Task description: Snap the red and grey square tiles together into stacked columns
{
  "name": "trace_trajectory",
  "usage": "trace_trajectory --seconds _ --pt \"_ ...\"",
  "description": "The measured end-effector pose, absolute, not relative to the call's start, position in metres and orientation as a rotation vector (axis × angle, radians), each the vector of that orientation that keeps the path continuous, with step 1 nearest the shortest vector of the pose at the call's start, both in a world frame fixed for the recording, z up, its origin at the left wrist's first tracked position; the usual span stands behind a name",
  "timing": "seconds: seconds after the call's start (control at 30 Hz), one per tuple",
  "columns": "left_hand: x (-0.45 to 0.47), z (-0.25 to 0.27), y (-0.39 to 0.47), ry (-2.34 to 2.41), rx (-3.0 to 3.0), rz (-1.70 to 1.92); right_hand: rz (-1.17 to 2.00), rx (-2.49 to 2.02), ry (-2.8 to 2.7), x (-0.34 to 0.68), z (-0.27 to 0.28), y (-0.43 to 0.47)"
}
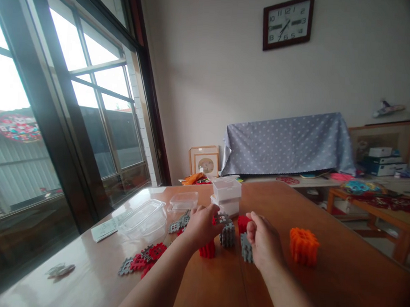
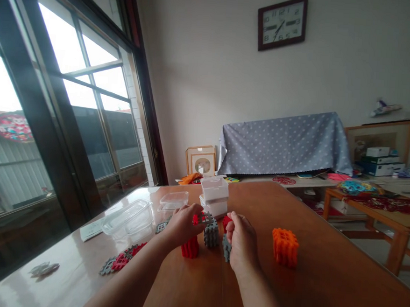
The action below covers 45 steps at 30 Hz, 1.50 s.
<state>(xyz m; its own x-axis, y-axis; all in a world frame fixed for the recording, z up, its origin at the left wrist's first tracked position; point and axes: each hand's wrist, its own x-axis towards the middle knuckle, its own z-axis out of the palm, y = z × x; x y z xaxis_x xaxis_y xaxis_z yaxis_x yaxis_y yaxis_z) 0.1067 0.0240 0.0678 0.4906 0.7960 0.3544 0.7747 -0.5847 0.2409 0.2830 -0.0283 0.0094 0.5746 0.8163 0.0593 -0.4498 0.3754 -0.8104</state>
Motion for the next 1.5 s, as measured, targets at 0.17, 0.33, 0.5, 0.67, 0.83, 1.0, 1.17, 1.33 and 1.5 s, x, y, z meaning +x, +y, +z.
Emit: trace_trajectory --seconds 0.17,0.33,0.5,0.67,0.83,1.0,1.17,1.33,1.5 --pt "0.115 0.061 0.033 1.444 2.671 0.572 0.856 -0.860 -0.491 0.285 0.011 -0.026" --pt "0.119 0.057 0.038 1.443 2.705 0.549 0.846 -0.862 -0.499 0.285 0.013 -0.028" --pt "0.121 0.050 0.044 1.470 2.702 0.541 0.838 -0.865 -0.503 0.285 0.014 -0.028" --pt "0.119 0.049 0.044 1.401 2.741 0.530 0.836 -0.874 -0.507 0.285 0.013 -0.028" --pt "0.114 0.059 0.036 1.434 2.685 0.623 0.823 -0.878 -0.515 0.286 0.013 -0.028" --pt "0.084 0.068 0.025 1.380 2.531 0.789 0.837 -0.879 -0.530 0.285 0.013 -0.029" --pt "0.023 0.058 0.017 1.344 2.370 0.986 0.858 -0.917 -0.629 0.276 0.013 -0.035" --pt "-0.030 0.036 0.013 1.556 2.296 0.858 0.832 -0.987 -0.764 0.264 0.011 -0.043" --pt "-0.041 0.021 0.004 1.724 2.438 0.511 0.795 -1.038 -0.848 0.261 0.007 -0.043"
